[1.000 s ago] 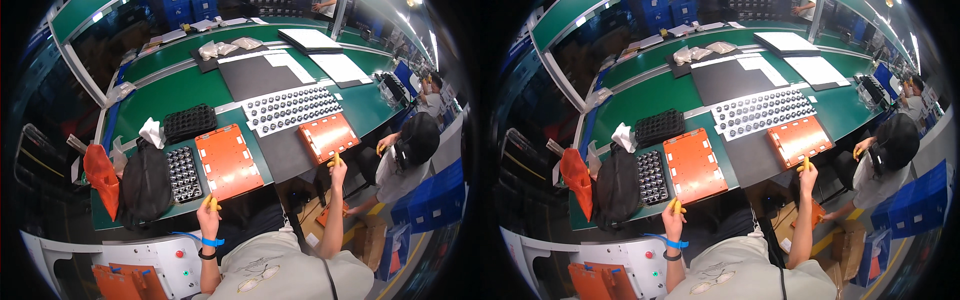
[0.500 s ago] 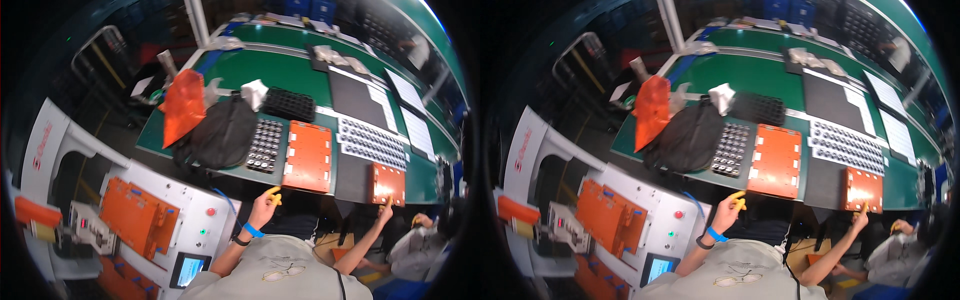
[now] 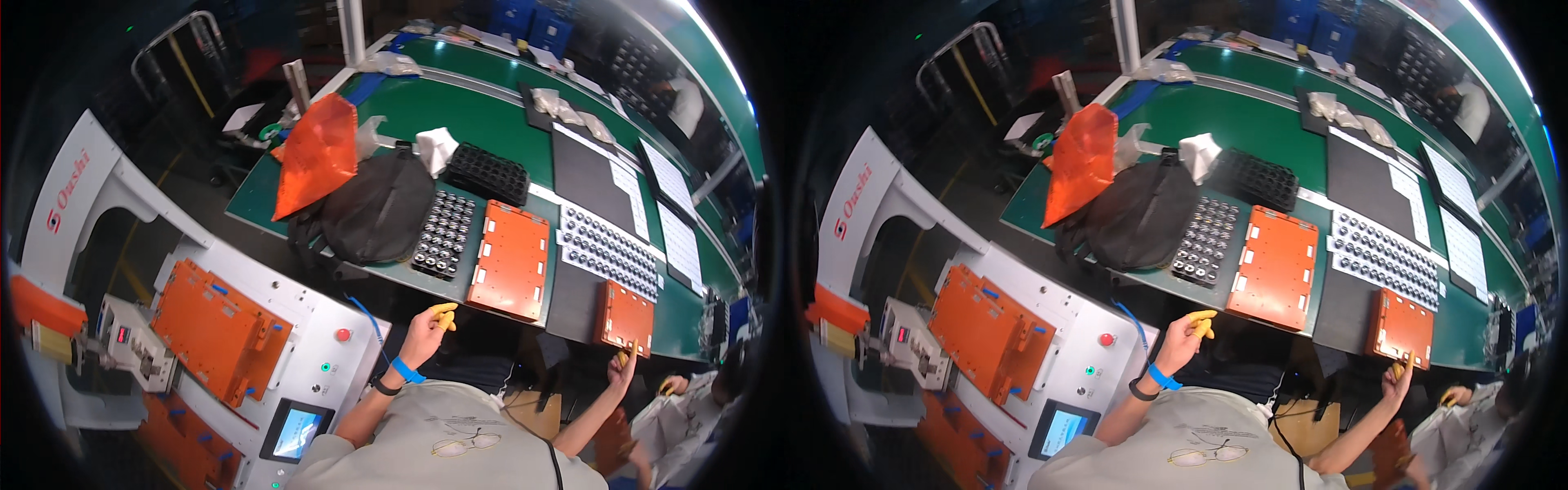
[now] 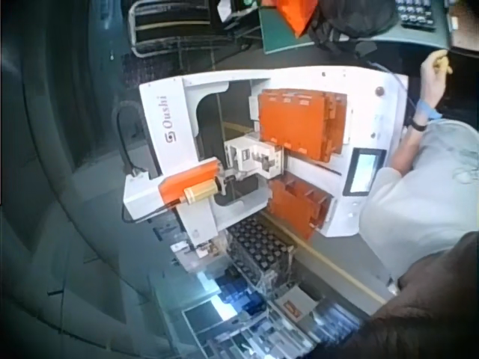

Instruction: The person places small white square components onto orange trays and moves the trays to a machine. They also wipe a black mat with a yellow cloth and interact with the machine's touchscreen interface.

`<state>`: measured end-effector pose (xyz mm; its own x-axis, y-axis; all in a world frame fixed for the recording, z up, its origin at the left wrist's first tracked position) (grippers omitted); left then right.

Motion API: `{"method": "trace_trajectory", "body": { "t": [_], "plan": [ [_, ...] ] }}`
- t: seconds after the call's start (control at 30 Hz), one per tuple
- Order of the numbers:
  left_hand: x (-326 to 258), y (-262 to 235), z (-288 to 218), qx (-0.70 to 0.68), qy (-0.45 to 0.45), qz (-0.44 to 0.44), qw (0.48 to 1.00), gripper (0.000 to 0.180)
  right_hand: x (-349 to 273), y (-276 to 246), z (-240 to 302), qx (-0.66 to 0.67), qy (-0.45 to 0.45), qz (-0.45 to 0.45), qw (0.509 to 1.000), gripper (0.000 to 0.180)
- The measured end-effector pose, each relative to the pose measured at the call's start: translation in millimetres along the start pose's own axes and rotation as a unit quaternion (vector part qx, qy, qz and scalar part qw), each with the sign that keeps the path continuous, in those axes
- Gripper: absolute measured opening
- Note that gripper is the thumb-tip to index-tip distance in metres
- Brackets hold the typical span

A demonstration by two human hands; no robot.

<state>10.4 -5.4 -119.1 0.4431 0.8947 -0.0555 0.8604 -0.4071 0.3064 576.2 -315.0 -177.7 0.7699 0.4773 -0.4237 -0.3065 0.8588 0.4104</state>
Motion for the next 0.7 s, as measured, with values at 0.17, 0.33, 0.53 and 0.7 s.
{"method": "trace_trajectory", "body": {
  "t": [0.17, 0.33, 0.53, 0.7],
  "plan": [
    [-3.7, 11.3, -7.7, -0.032, -0.06, 0.029, 0.997, 0.029, -38.1, 69.9, -5.1, 0.091, 0.062, 0.03, 0.994, 0.036],
    [-5.6, 20.0, -9.7, -0.026, -0.039, 0.065, 0.997, 0.028, -31.9, 79.2, 5.0, -0.076, -0.004, 0.077, 0.994, 0.041],
    [-3.1, 26.8, -11.9, -0.007, -0.045, 0.076, 0.996, 0.028, -59.4, 107.9, 14.8, -0.123, -0.057, -0.017, 0.991, 0.042],
    [-5.6, 42.4, -26.2, -0.017, -0.075, 0.107, 0.991, 0.027, -41.1, 99.4, 4.8, 0.024, -0.154, -0.002, 0.988, 0.044]
  ]
}}
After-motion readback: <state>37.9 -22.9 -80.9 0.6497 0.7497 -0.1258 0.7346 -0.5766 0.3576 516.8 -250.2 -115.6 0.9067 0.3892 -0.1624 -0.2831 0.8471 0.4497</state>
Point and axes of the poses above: each hand's wrist, its own x-axis towards the middle knuckle, its own y-axis out of the palm, z = x × y, the point moved 3 cm from there along x, towards the middle knuckle, and after that the axes turned 8 degrees about -x, right-handed, at the moved point
